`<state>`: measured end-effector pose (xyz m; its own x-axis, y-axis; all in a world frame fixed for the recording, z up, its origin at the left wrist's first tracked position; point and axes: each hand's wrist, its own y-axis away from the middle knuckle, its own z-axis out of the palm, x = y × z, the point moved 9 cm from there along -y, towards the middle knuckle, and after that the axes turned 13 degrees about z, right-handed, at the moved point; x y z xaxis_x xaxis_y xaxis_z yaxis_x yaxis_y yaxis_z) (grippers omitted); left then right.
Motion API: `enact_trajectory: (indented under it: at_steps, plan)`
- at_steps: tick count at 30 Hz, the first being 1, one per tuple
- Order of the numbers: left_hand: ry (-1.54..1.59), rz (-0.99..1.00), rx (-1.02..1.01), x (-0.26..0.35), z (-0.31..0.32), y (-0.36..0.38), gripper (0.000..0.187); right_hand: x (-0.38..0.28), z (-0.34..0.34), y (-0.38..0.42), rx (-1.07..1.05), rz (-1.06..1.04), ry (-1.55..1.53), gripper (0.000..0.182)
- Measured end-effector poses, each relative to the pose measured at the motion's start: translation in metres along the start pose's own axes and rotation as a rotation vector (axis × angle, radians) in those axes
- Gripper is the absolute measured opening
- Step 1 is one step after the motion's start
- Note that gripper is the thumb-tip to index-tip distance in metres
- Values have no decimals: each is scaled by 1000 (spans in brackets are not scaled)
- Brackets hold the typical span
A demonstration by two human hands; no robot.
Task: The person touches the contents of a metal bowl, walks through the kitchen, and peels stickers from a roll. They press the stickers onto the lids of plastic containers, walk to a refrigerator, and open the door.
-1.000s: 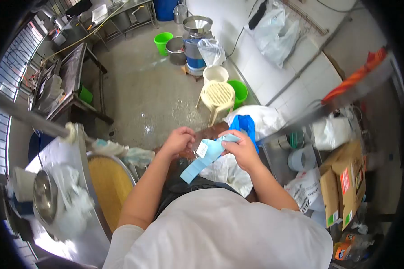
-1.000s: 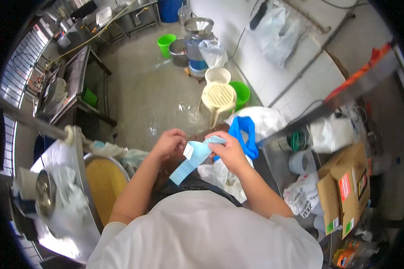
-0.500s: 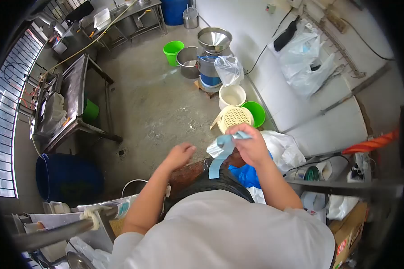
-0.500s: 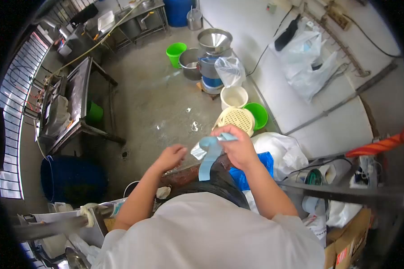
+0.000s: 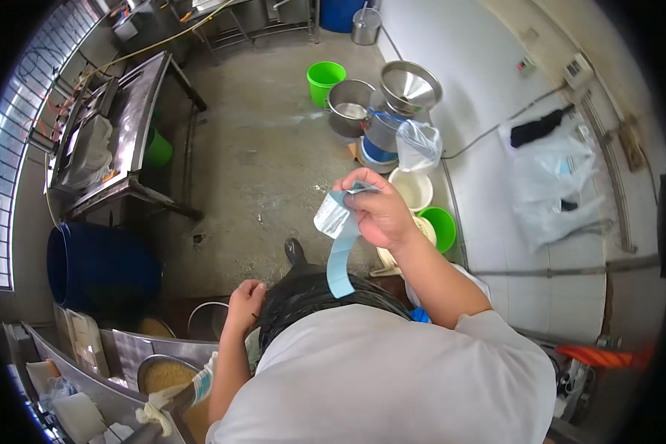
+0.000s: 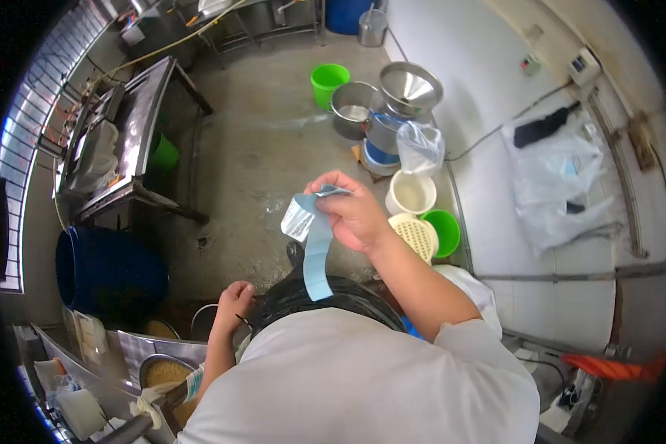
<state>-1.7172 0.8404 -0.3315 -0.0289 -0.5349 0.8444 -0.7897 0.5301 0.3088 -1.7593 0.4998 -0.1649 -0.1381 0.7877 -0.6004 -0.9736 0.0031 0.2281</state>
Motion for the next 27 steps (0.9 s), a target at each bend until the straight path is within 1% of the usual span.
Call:
enact_trajectory:
  at_steps: [1, 2, 4, 5, 6, 8, 9, 10, 12, 13, 14, 15, 16, 18, 19, 20, 21, 22, 23, 25, 26, 27]
  plan:
    - [-60, 53, -30, 9, -3, -10, 31, 1, 0, -17, -8, 10, 4, 25]
    - [-56, 51, -19, 16, -12, -20, 31, 2, 1, -38, -18, 28, 11, 25]
    - [-108, 108, 7, 39, -32, -47, 32, 5, -2, -83, -39, 44, 30, 25]
    - [-26, 88, 34, 37, -43, -63, 31, 8, -5, -107, -57, 37, 62, 25]
    - [-19, 91, 50, 40, -56, -80, 31, 12, -7, -132, -76, 31, 94, 25]
    - [139, 199, 44, 51, -77, -118, 32, 19, -11, -181, -121, 36, 129, 25]
    - [160, 279, 36, 54, -88, -140, 32, 21, -10, -208, -151, 36, 152, 24]
    - [162, 279, 55, 54, -101, -162, 32, 25, -8, -231, -167, 45, 159, 24]
    - [254, 354, -59, 73, -110, -207, 40, 19, 4, -279, -187, 14, 290, 23]
    - [268, 337, -28, 79, -120, -224, 40, 21, 9, -302, -195, 28, 254, 20]
    - [420, 384, -53, 95, -123, -239, 42, 23, 15, -323, -211, 60, 258, 20]
    - [568, 436, -72, 109, -128, -250, 45, 22, 28, -342, -284, 48, 295, 21]
    - [569, 430, -35, 114, -137, -263, 45, 19, 43, -362, -366, 29, 331, 23]
    - [1030, 392, -39, 123, -151, -291, 53, 22, 62, -404, -415, 64, 361, 22]
    - [1086, 366, -2, 121, -160, -304, 45, 24, 74, -424, -465, 53, 404, 20]
    - [1089, 356, 39, 113, -171, -314, 45, 28, 82, -443, -513, 46, 444, 18]
    - [1119, 334, 78, 103, -179, -326, 40, 34, 88, -465, -573, 42, 516, 11]
    - [1148, 314, 119, 95, -188, -337, 36, 39, 93, -487, -601, 73, 507, 11]
    - [1152, 304, 164, 90, -198, -346, 36, 44, 101, -505, -660, 104, 535, 11]
    - [1245, 331, 350, 81, -230, -361, 24, 54, 113, -546, -757, 161, 547, 12]
    - [1239, 320, 397, 76, -242, -370, 24, 59, 117, -565, -812, 176, 626, 17]
    - [1246, 346, 479, 74, -259, -376, 19, 64, 122, -581, -866, 189, 703, 22]
